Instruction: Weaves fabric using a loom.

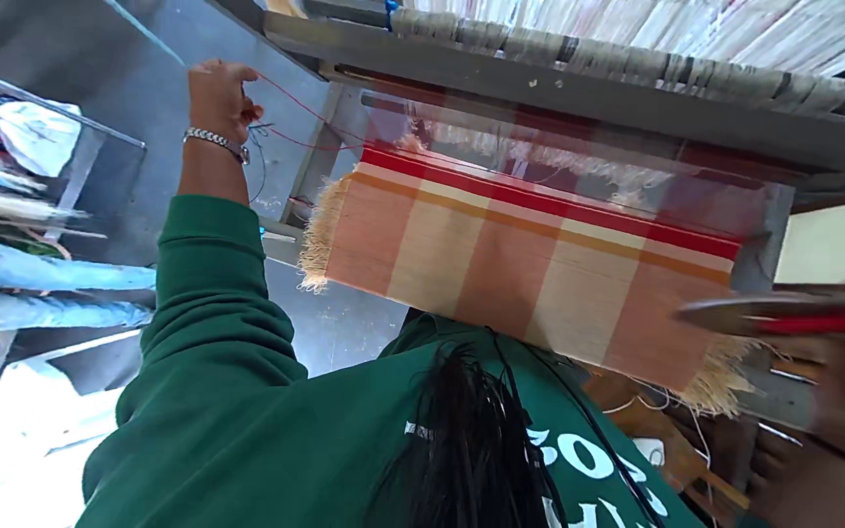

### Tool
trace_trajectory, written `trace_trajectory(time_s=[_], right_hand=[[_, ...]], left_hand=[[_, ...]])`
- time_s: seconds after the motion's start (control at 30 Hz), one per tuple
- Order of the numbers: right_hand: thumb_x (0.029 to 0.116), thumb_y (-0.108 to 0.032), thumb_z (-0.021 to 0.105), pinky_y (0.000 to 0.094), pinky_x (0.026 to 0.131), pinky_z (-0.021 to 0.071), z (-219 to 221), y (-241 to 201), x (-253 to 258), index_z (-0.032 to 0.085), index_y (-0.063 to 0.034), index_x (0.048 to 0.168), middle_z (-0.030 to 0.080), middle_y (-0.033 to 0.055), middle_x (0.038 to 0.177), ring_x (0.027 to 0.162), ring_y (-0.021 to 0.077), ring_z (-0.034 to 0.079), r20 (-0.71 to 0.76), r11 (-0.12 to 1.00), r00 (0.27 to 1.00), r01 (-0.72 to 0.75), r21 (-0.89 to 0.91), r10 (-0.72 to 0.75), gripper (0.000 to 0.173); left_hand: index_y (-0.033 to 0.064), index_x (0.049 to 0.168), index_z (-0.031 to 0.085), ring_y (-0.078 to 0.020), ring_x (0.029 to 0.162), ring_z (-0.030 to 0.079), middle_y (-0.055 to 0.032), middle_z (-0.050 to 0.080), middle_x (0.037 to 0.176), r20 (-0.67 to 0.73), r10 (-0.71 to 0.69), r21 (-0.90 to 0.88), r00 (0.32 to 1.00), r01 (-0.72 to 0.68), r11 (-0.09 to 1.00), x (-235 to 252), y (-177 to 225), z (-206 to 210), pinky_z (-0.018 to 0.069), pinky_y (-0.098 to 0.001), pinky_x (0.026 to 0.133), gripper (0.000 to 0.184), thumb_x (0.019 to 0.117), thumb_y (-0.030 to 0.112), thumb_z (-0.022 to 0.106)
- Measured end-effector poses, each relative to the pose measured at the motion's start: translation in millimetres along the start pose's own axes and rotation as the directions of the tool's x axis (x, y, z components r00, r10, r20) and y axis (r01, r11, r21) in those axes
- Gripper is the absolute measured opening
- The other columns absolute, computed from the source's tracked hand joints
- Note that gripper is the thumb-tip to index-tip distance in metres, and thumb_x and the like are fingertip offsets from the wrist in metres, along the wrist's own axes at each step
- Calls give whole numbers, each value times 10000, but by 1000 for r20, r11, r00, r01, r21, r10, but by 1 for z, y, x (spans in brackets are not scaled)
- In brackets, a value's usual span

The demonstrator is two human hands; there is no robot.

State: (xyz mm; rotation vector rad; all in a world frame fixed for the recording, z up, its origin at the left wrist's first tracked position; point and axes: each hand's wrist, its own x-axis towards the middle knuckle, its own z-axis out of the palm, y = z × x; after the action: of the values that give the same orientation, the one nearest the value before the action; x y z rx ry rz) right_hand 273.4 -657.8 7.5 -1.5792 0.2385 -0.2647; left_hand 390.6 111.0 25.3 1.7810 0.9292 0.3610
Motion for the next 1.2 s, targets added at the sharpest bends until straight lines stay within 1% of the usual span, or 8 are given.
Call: trace_trajectory(time_s=[0.17,0.3,0.5,0.8,0.9,1.03,1.1,1.2], right_hand=[[969,-135,676,413,817,638,120,81,-32,477,-47,1432,579,128,1323,980,201,701,241,966,946,-170,-192,215,511],[1017,-200,648,473,812,649,158,118,-35,473,-71,1444,503,183,1453,1034,285,707,332,959,935,-26,-282,123,479],[1063,-482,496,584,737,598,140,94,-13,186,-153,1642,614,177,1326,939,361,712,549,583,811,351,-733,202,735],[1087,-308,400,755,807,499,31,73,94,624,53,1201,656,342,1128,1036,562,649,142,76,958,127,-989,248,440],[1075,-246,447,745,952,462,-3,82,112,513,69,1413,621,365,1238,1153,562,608,-18,257,974,-77,-963,225,467],[1120,-361,327,364,870,551,-28,124,112,374,-77,1512,639,110,1299,1010,183,670,-330,775,829,-547,-316,451,486],[1106,-369,349,338,855,550,-32,141,109,515,-35,1399,672,95,1231,977,152,673,-388,746,756,-630,-216,527,474],[1069,-391,493,582,1007,483,-36,146,113,623,54,1297,643,274,1258,1159,392,632,-417,568,813,-582,-582,406,517]], left_hand=[[226,994,528,-4,459,331,111,372,661,45,-16,163,999,8,987,4,-10,19,351,-170,440,123,922,272,617],[323,896,520,12,477,338,157,392,657,92,-14,137,996,2,991,10,-21,23,337,-173,447,177,938,441,645],[358,894,606,28,435,347,186,344,572,79,-78,60,994,73,996,-10,-23,30,346,-148,439,143,999,452,582],[355,877,584,32,418,305,184,345,569,129,-85,106,988,72,992,8,-42,58,291,-145,413,136,976,445,613],[345,925,579,37,431,307,185,399,628,136,-96,158,986,74,985,8,-45,71,290,-140,414,99,969,420,626],[323,955,584,45,444,326,181,415,654,169,-137,204,976,102,974,4,-57,87,310,-132,418,112,963,417,645],[324,928,573,36,454,332,175,395,642,200,-135,209,970,92,974,3,-64,93,316,-140,431,120,954,412,651],[334,909,591,41,440,334,186,385,616,228,-118,221,966,67,973,5,-70,97,311,-136,422,115,956,422,649]])
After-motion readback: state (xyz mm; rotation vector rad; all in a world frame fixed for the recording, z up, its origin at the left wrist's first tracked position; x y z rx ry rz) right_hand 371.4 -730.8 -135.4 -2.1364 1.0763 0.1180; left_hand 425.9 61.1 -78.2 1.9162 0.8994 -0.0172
